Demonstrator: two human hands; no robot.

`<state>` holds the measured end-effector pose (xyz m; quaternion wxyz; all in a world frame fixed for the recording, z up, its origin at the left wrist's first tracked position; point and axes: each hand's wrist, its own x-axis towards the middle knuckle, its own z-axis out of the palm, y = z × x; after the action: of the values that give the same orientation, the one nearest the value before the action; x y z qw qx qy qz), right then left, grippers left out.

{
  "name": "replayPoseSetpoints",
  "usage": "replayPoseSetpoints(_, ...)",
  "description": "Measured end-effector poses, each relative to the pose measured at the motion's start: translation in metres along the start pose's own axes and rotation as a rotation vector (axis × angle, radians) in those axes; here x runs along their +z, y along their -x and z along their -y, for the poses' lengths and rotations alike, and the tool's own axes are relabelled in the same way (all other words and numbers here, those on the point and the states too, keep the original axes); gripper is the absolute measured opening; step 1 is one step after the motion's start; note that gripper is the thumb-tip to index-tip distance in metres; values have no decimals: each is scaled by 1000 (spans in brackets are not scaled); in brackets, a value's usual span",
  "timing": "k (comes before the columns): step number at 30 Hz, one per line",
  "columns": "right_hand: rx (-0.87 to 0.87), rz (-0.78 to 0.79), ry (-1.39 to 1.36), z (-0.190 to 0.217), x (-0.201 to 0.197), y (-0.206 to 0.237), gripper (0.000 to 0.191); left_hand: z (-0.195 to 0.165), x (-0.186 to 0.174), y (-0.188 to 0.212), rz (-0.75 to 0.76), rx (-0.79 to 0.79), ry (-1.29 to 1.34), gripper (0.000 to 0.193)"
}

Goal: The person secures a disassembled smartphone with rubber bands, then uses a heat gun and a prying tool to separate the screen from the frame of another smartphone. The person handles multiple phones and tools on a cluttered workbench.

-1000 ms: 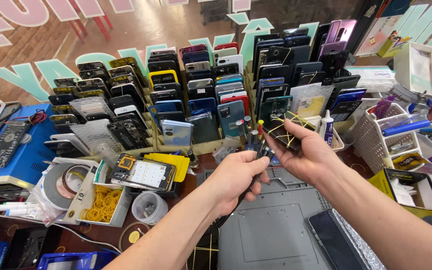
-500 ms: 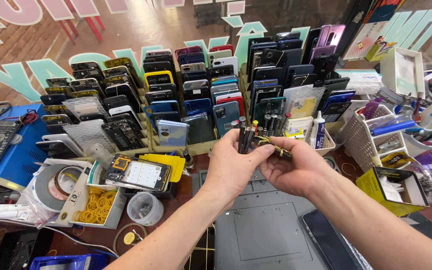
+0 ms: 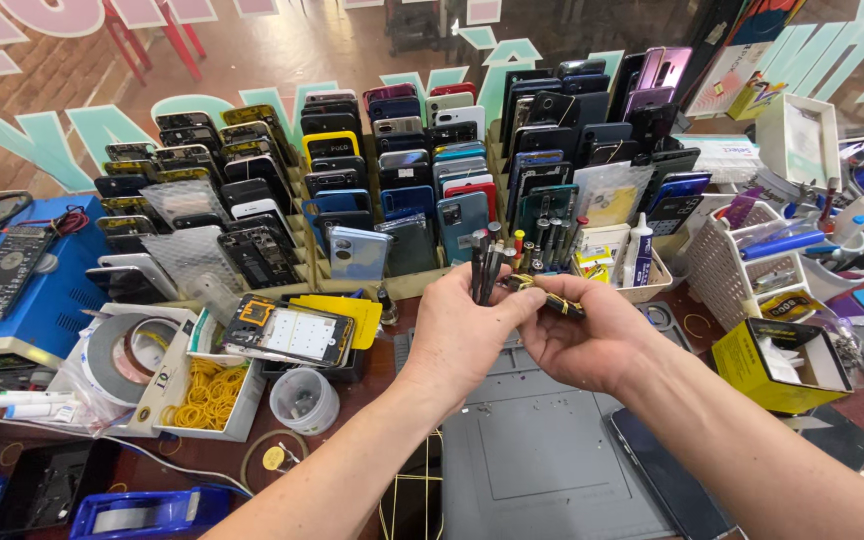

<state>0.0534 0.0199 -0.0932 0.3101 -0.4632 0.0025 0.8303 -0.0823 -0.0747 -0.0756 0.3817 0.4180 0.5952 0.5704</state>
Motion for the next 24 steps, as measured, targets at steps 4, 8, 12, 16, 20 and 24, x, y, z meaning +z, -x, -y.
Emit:
replayPoseSetpoints(4, 10, 59, 119, -7, -1, 3, 18, -2, -5, 6, -48, -14, -187, 31)
replayPoseSetpoints(8, 16, 48, 154, -9, 1, 8, 13, -1, -6, 11, -74, 29, -196, 29)
replayPoseSetpoints(12, 27, 30, 161, -13, 1, 9, 14, 3, -4, 13, -89, 29, -235, 26)
replayPoseSetpoints(16, 6, -36, 125, -17, -3, 7, 13, 6, -3, 13, -80, 15, -251, 23)
replayPoseSetpoints(20, 3, -14, 60, -17, -6, 2, 15, 6, -6, 13, -45, -39, -61, 17)
replayPoseSetpoints(24, 14, 22, 26, -16, -4, -2, 16, 5, -10, 14, -4, -36, -64, 16)
